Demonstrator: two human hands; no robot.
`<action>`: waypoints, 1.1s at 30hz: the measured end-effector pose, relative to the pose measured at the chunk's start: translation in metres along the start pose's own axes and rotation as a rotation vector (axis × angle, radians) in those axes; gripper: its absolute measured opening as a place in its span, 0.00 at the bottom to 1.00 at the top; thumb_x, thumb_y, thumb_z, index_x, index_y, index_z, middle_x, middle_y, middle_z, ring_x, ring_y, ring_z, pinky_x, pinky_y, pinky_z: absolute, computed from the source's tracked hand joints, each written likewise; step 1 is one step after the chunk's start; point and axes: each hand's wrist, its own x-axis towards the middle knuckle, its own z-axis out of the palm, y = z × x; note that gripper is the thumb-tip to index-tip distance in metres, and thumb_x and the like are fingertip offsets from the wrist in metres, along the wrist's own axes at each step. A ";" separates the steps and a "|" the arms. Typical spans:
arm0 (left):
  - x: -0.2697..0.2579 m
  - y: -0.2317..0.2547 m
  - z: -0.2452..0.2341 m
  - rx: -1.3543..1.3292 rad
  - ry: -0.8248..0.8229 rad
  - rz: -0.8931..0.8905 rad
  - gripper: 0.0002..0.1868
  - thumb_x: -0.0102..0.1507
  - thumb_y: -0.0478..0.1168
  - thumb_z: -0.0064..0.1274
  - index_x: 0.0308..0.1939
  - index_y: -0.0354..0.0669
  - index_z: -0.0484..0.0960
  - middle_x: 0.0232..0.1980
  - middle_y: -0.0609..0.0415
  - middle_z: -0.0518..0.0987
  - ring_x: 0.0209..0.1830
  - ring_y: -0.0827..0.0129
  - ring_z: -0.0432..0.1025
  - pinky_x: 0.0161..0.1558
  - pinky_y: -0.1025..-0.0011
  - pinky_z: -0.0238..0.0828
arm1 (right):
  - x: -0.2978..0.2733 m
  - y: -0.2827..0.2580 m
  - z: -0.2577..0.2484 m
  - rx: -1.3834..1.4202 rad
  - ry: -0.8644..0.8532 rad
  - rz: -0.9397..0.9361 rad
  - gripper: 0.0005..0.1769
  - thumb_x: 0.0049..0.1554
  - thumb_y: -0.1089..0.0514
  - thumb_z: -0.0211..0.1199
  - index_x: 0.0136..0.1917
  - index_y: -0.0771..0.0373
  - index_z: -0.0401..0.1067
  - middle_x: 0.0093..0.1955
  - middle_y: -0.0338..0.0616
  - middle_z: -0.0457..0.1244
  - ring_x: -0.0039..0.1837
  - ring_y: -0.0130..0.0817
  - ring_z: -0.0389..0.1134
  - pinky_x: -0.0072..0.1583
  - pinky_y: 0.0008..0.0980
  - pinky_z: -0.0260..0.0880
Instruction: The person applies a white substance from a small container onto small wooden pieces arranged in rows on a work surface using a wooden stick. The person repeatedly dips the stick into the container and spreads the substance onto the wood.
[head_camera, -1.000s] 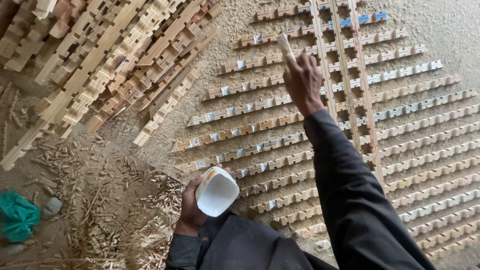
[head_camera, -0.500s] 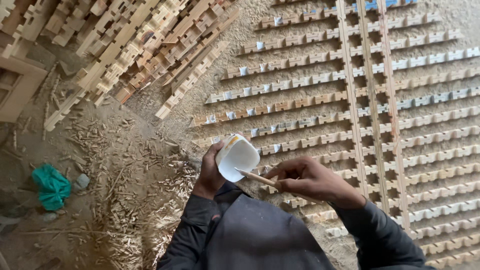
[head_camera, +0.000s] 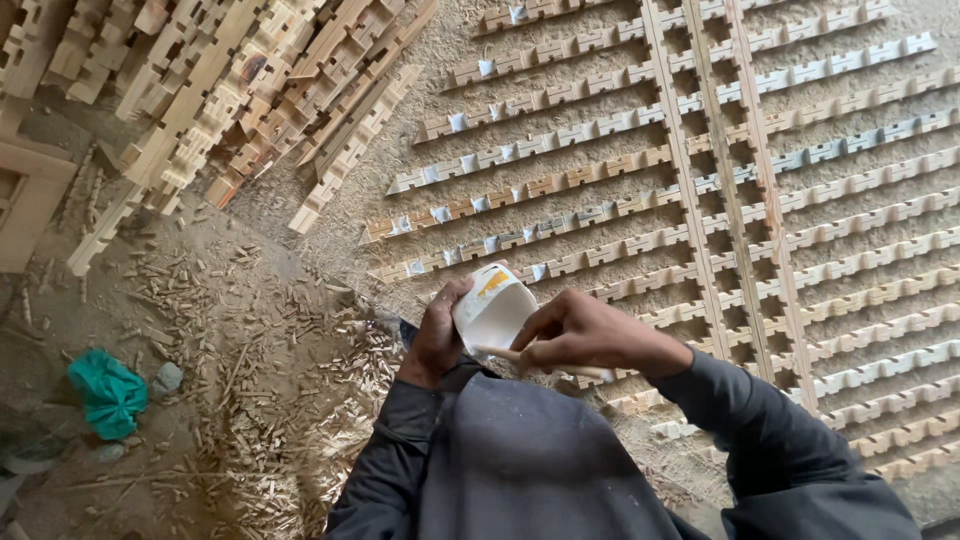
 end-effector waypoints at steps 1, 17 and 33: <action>-0.001 0.001 -0.001 0.001 0.002 -0.002 0.20 0.61 0.47 0.54 0.48 0.33 0.84 0.47 0.34 0.85 0.41 0.55 0.82 0.51 0.58 0.79 | 0.006 0.015 -0.007 0.003 -0.001 0.001 0.15 0.54 0.57 0.67 0.51 0.66 0.85 0.30 0.48 0.71 0.29 0.30 0.65 0.33 0.24 0.61; 0.008 0.029 -0.014 -0.147 -0.045 -0.005 0.26 0.64 0.49 0.44 0.59 0.36 0.80 0.53 0.36 0.82 0.45 0.54 0.81 0.56 0.50 0.76 | 0.103 0.044 -0.151 0.493 0.684 -0.519 0.25 0.62 0.50 0.63 0.67 0.68 0.72 0.41 0.59 0.68 0.32 0.32 0.68 0.35 0.30 0.68; 0.042 0.025 -0.075 -0.213 -0.135 -0.063 0.37 0.63 0.51 0.36 0.76 0.43 0.64 0.74 0.36 0.68 0.64 0.43 0.70 0.66 0.42 0.63 | 0.240 0.082 -0.178 -0.807 1.271 -0.407 0.08 0.59 0.60 0.66 0.52 0.62 0.79 0.35 0.54 0.65 0.39 0.47 0.71 0.41 0.39 0.74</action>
